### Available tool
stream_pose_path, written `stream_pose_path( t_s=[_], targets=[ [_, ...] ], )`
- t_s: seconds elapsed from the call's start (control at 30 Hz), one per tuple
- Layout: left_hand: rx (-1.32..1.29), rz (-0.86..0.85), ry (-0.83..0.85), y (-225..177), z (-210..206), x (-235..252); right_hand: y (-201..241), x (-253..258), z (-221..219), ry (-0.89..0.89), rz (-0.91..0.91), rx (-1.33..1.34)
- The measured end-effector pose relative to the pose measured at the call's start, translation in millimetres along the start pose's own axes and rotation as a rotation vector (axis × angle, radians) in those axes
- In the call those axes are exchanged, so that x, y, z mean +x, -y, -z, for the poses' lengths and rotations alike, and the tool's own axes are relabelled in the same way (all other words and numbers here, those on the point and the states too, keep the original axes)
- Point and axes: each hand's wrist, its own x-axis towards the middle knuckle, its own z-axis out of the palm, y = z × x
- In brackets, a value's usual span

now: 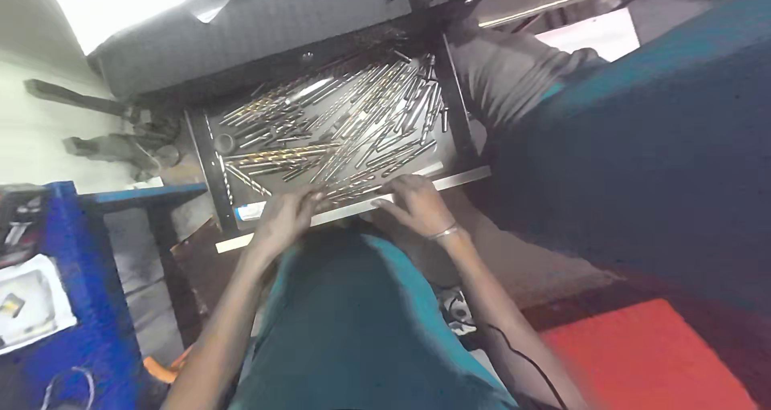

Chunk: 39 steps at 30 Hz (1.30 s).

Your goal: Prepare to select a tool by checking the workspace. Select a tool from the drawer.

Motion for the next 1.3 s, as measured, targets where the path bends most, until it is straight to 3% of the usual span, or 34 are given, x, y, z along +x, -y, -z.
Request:
stream_pose_path(
  t_s=[0.13, 0.47, 0.63, 0.77, 0.9, 1.13, 1.3],
  targets=[
    [0.173, -0.01, -0.109, 24.2, -4.7, 17.2, -6.3, -0.2, -14.3, -0.053, 0.027, -0.108],
    [0.363, -0.036, 0.048, 54.6, -9.4, 49.0, 2.2, 6.7, -30.9, -0.246, -0.1, -0.13],
    [0.382, -0.051, 0.131, 53.4, -5.8, 50.5, 7.3, 7.6, -32.5, -0.264, -0.16, -0.156],
    [0.315, -0.193, 0.08, 64.0, -1.0, 52.4, 10.0, 9.1, -34.3, -0.269, -0.196, -0.159],
    [0.344, -0.227, 0.068, 67.5, 9.3, 54.5, 10.4, 11.3, -38.2, -0.31, -0.211, -0.187],
    [0.362, -0.01, 0.229, 48.8, 21.1, 69.5, 14.4, 11.8, -40.4, -0.385, -0.224, -0.135],
    [0.419, 0.009, 0.277, 45.8, 27.7, 75.5, 16.4, 11.0, -40.4, -0.39, -0.221, -0.115]
  ],
)
